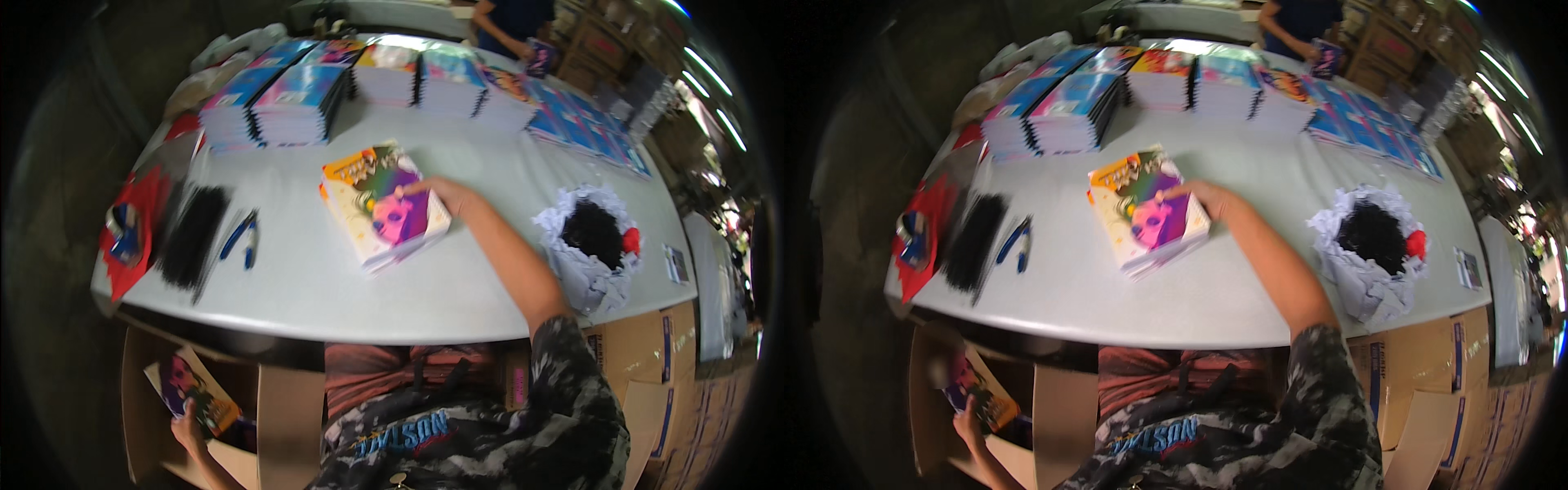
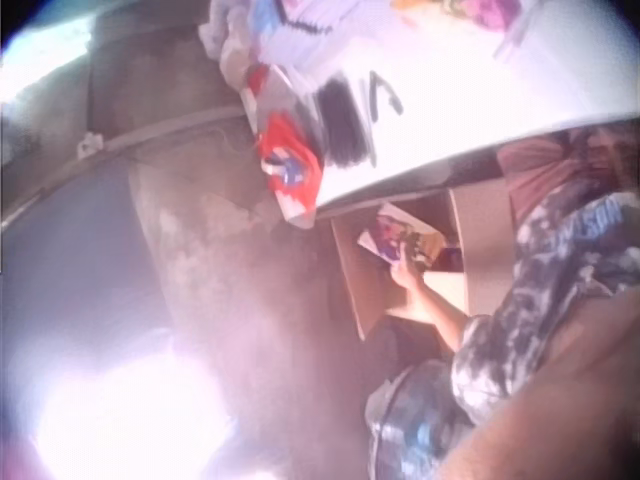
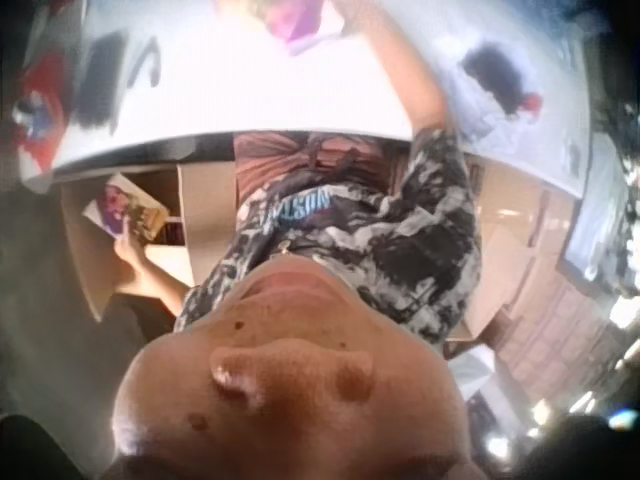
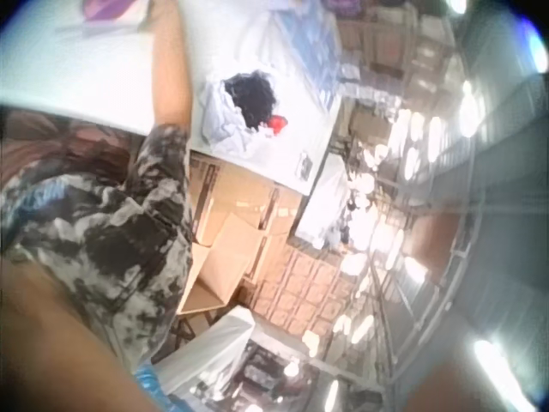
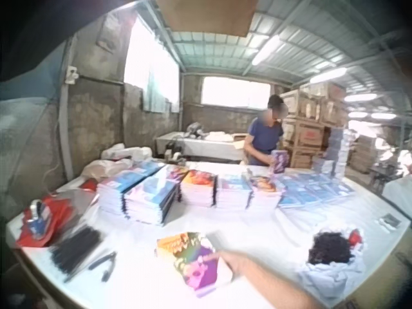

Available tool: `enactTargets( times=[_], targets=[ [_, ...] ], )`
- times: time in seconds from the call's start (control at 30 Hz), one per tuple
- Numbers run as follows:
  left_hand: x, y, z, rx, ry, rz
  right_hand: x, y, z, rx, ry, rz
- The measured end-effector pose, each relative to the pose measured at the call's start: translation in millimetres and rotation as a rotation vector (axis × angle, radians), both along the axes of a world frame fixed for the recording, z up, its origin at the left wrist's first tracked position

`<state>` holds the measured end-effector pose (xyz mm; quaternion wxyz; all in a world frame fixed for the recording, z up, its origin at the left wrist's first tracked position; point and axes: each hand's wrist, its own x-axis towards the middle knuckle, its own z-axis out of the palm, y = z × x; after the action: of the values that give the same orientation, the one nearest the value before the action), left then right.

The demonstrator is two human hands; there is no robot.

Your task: The person assembles spiral-bound notebooks by inserting metal coils into the punched holes of the covers and pages. They repeatedly pick up a coil, align it with the holes, and press it through to bind the notebook, then place the finished unit on a growing stack.

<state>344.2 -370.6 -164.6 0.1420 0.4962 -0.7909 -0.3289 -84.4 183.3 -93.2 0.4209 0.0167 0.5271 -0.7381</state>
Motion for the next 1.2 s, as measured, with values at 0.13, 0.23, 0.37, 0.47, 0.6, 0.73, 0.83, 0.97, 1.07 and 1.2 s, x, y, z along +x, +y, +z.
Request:
enactTargets(
  times=[0.13, 0.23, 0.37, 0.47, 0.6, 0.73, 0.83, 0.97, 1.07, 1.2],
  targets=[
    [27.2, 47.3, 105.1, 0.022, 0.45, 0.052, -70.5, -29.5, 22.2, 0.235, 0.015, 0.291],
    [32.7, 114.6, 180.7, 0.075, 0.767, -0.025, -98.0, -58.7, 32.1, 0.377, 0.1, 0.442],
    [14.1, 107.2, 195.1, 0.483, 0.985, -0.261, -127.7, -58.7, 34.4, 0.533, 0.466, 0.6],
    [-87.5, 155.2, 210.3, 0.759, 1.167, -0.322, -117.5, -55.1, 51.8, 0.871, 0.823, 0.51],
    [-247.3, 226.1, 248.2, 0.996, 0.944, -0.751, -63.2, -11.7, 42.5, 0.688, 0.969, 0.048],
    [-371.0, 257.7, 227.7, 1.038, 0.366, -0.914, 50.7, -6.5, 4.1, 0.905, 1.04, -0.008],
    [-435.5, 253.6, 142.8, 0.687, -0.027, -1.061, 97.8, -33.6, -20.4, 1.015, 1.031, 0.103],
    [-434.7, 286.8, 163.3, 0.688, -0.151, -0.998, 80.7, -53.4, -47.2, 1.228, 1.168, -0.097],
    [-435.5, 279.8, 168.7, 0.182, -0.226, -0.885, 47.7, -44.9, -51.3, 1.189, 1.288, -0.113],
    [-395.9, 228.0, 176.5, -0.428, -0.221, -0.746, 21.7, -26.7, -38.9, 1.06, 1.248, -0.031]
  ],
)
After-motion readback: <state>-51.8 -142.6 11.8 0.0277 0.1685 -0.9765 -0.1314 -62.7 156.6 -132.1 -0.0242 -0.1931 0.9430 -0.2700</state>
